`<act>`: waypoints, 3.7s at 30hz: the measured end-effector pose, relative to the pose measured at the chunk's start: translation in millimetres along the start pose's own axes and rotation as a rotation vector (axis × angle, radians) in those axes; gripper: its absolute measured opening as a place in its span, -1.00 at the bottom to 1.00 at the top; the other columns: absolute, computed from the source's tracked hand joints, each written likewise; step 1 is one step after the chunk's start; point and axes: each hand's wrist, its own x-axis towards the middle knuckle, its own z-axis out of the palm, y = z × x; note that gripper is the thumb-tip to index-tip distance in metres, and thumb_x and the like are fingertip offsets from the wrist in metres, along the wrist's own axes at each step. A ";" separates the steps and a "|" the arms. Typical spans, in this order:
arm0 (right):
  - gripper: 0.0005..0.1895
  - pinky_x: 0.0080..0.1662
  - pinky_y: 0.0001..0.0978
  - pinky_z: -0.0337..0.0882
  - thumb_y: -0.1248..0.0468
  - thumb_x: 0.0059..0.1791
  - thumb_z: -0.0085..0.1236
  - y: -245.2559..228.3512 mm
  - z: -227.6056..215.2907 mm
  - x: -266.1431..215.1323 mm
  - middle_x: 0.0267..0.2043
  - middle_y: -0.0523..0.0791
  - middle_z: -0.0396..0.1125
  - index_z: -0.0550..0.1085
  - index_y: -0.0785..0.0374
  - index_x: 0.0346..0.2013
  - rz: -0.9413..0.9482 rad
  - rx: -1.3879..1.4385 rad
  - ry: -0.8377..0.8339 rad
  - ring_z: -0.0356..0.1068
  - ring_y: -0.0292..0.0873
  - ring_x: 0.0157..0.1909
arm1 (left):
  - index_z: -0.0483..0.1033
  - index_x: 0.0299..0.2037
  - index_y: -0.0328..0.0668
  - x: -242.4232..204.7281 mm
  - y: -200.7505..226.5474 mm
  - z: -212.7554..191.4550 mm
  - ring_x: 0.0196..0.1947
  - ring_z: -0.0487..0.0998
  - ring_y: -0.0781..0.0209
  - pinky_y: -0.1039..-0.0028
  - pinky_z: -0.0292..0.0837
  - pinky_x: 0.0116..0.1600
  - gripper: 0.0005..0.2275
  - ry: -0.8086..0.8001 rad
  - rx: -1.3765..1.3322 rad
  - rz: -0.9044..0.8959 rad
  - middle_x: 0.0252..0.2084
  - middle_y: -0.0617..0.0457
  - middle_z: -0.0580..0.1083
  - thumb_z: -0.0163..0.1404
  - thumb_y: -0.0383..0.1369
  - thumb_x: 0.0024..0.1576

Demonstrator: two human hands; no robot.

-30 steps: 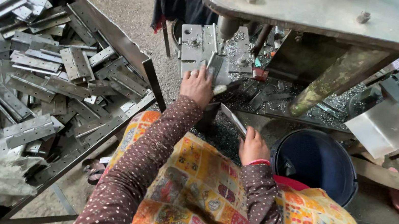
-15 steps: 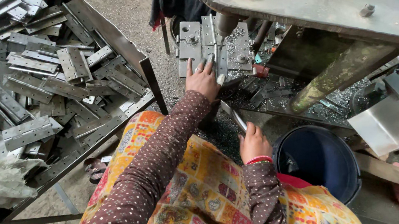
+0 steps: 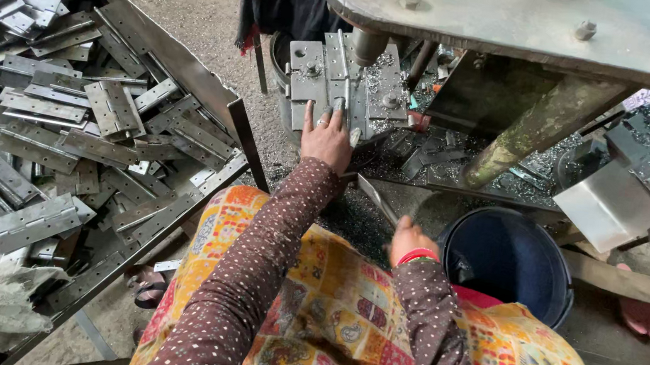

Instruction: The person repeatedly picks metal hinge pieces from a bin, places them under a drill press, and operates the lever to drill holes. After each cycle, the person removes the processed piece and returns it to the bin.

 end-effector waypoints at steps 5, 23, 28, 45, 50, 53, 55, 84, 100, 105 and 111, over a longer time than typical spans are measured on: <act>-0.51 -0.21 -0.05 0.51 0.04 -0.08 0.22 -7.6 -15.7 6.0 -0.21 0.07 0.41 0.29 0.27 -0.05 -0.033 -0.053 0.200 0.50 0.10 -0.24 | 0.34 0.24 -0.12 28.6 0.7 0.9 0.42 0.12 0.05 -0.13 -0.56 0.43 -0.64 -0.222 0.011 -0.059 0.42 -0.04 0.15 -0.29 -0.33 0.25; -0.44 -0.13 -0.03 0.50 0.02 -0.10 0.31 -19.4 -41.9 0.2 -0.14 0.08 0.42 0.32 0.28 -0.01 -0.016 -0.024 0.126 0.50 0.14 -0.11 | 0.46 0.15 -0.11 31.4 -2.9 -2.7 0.44 0.12 0.11 -0.04 -0.58 0.48 -0.64 -0.163 -0.095 -0.080 0.40 0.01 0.20 -0.33 -0.33 0.25; -0.30 -0.14 -0.04 0.52 0.05 -0.06 0.27 -13.7 -0.9 11.6 -0.09 0.22 0.34 0.16 0.35 0.17 0.040 -0.021 -0.166 0.49 0.20 -0.10 | 0.47 0.13 -0.06 50.4 -8.1 -1.2 0.42 0.11 0.10 -0.06 -0.60 0.45 -0.66 -0.194 -0.068 -0.074 0.42 0.04 0.16 -0.29 -0.35 0.22; -0.34 -0.11 -0.03 0.48 -0.04 -0.13 0.33 -12.0 -26.8 7.4 -0.10 0.13 0.39 0.25 0.27 0.01 0.010 -0.045 -0.069 0.49 0.16 -0.11 | 0.53 0.08 -0.03 69.3 -25.9 3.8 0.45 0.10 0.12 -0.10 -0.63 0.45 -0.70 -0.168 -0.040 -0.075 0.42 0.07 0.20 -0.24 -0.37 0.24; -0.28 -0.08 -0.02 0.47 -0.02 -0.13 0.34 -3.8 34.3 23.7 -0.03 0.20 0.31 0.17 0.29 0.06 0.025 -0.008 -0.180 0.44 0.23 -0.06 | 0.57 0.00 0.00 86.2 -28.2 8.2 0.42 0.13 0.12 -0.08 -0.63 0.42 -0.71 -0.159 -0.036 -0.043 0.42 0.08 0.18 -0.21 -0.39 0.20; -0.25 -0.06 -0.01 0.46 -0.01 -0.13 0.35 2.4 44.8 3.3 0.02 0.24 0.26 0.12 0.30 0.09 -0.030 0.030 -0.214 0.41 0.27 -0.02 | 0.52 0.10 -0.05 71.0 -27.5 25.1 0.38 0.17 0.09 -0.10 -0.62 0.44 -0.69 -0.018 -0.029 -0.014 0.39 0.07 0.22 -0.23 -0.40 0.22; -0.31 -0.12 -0.01 0.47 0.00 -0.12 0.33 0.8 20.8 2.1 -0.07 0.19 0.30 0.16 0.31 0.02 -0.068 0.073 -0.098 0.43 0.24 -0.11 | 0.51 0.13 -0.10 80.1 -30.7 21.8 0.39 0.19 0.08 -0.11 -0.60 0.47 -0.68 0.023 -0.035 -0.015 0.39 0.07 0.24 -0.25 -0.41 0.26; -0.64 -0.36 -0.05 0.47 0.13 -0.11 0.21 -12.5 -30.7 -16.6 -0.25 -0.03 0.41 0.35 0.17 -0.11 -0.158 0.207 0.489 0.48 0.11 -0.34 | 0.44 -0.02 -0.12 13.5 -1.0 0.4 0.03 0.49 0.07 -0.11 0.15 0.29 -0.83 0.241 0.059 0.110 0.09 -0.04 0.42 -0.07 -0.39 0.21; -0.64 -0.31 -0.05 0.47 0.11 -0.06 0.18 -14.9 -36.7 -20.4 -0.18 -0.02 0.44 0.36 0.15 -0.06 -0.160 0.242 0.489 0.49 0.11 -0.29 | 0.19 0.36 -0.20 -17.6 6.2 -2.5 0.42 0.11 0.09 0.00 -0.25 0.46 -0.51 0.070 0.056 -0.006 0.43 -0.04 0.16 -0.18 -0.26 0.21; -0.63 -0.31 -0.04 0.47 0.10 -0.07 0.19 -16.4 -40.2 -22.9 -0.19 -0.02 0.44 0.36 0.13 -0.05 -0.136 0.218 0.470 0.48 0.12 -0.29 | 0.17 0.35 -0.20 8.6 4.8 -6.4 0.43 0.07 0.03 0.00 -0.30 0.48 -0.48 -0.100 0.017 -0.048 0.42 -0.06 0.13 -0.16 -0.11 0.24; -0.67 -0.30 -0.05 0.47 0.08 -0.04 0.19 -15.3 -42.6 -22.2 -0.24 -0.04 0.43 0.36 0.14 -0.11 -0.113 0.164 0.413 0.48 0.11 -0.30 | 0.21 0.33 -0.23 -1.9 7.6 -7.0 0.41 0.12 0.03 -0.01 -0.28 0.45 -0.44 -0.015 0.042 -0.017 0.40 -0.09 0.18 -0.09 -0.13 0.15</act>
